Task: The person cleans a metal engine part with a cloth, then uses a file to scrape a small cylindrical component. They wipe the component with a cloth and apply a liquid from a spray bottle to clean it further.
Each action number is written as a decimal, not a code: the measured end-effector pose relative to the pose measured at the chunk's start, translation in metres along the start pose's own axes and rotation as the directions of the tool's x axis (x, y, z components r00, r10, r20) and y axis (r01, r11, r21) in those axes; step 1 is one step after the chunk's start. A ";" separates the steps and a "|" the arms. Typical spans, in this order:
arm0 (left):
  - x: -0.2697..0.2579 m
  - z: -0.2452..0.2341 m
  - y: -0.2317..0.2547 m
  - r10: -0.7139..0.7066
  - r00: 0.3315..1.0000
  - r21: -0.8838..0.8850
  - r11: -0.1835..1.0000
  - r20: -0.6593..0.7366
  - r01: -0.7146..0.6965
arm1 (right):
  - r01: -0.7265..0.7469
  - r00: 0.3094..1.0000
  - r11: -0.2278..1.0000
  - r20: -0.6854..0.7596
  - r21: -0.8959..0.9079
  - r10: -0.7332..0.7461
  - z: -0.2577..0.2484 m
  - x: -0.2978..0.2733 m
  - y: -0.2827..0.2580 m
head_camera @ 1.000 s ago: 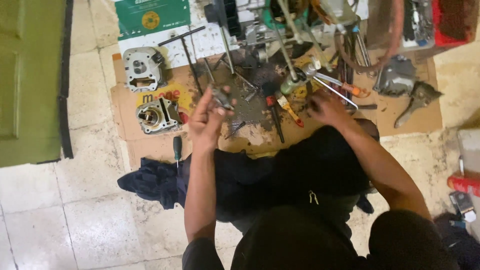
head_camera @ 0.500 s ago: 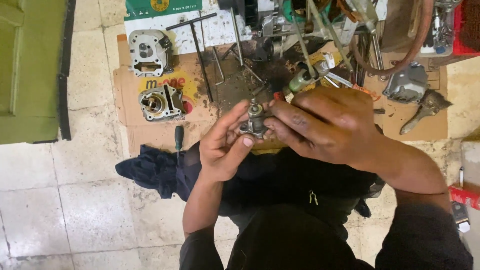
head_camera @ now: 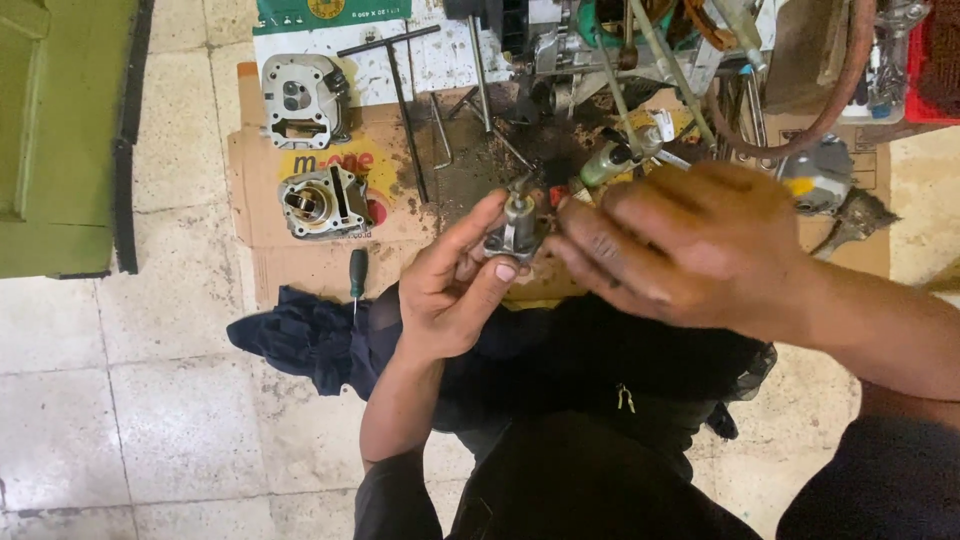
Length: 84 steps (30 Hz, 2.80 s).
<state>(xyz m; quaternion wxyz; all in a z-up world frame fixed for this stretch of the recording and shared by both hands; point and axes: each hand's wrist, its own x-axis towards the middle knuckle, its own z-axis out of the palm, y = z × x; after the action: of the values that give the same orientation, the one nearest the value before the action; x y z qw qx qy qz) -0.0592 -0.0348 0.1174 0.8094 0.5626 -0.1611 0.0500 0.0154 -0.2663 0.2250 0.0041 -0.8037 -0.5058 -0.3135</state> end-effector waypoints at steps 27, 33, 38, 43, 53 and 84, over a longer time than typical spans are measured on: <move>0.151 -0.035 -0.073 0.276 0.961 0.092 0.957 -0.011 -0.274 | 0.003 0.943 1.000 -0.334 0.009 0.000 0.102 0.031 0.088; 0.148 -0.041 -0.084 0.219 0.975 0.022 0.976 -0.031 -0.218 | 0.010 0.943 0.999 -0.332 -0.041 -0.023 0.105 0.029 0.084; 0.140 -0.036 -0.080 0.175 0.983 -0.017 0.984 -0.060 -0.176 | 0.027 0.937 0.994 -0.343 -0.108 -0.063 0.110 0.027 0.090; 0.139 -0.034 -0.074 0.193 0.979 -0.067 0.978 -0.069 -0.198 | 0.006 0.940 0.991 -0.338 -0.135 -0.051 0.099 0.032 0.078; 0.132 -0.032 -0.067 0.173 0.984 -0.078 0.981 -0.045 -0.176 | -0.022 0.951 0.975 -0.306 -0.221 -0.048 0.096 0.035 0.075; 0.131 -0.038 -0.096 0.188 0.974 0.039 0.982 -0.127 -0.184 | 0.039 0.949 0.941 -0.308 0.337 0.071 0.123 0.033 0.094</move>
<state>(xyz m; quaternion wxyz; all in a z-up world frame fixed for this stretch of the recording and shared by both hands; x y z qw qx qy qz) 0.0972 -0.0476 0.0609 0.8023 0.5512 -0.1595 0.1642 0.1630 -0.2455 0.1722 0.2258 -0.7345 -0.5381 -0.3463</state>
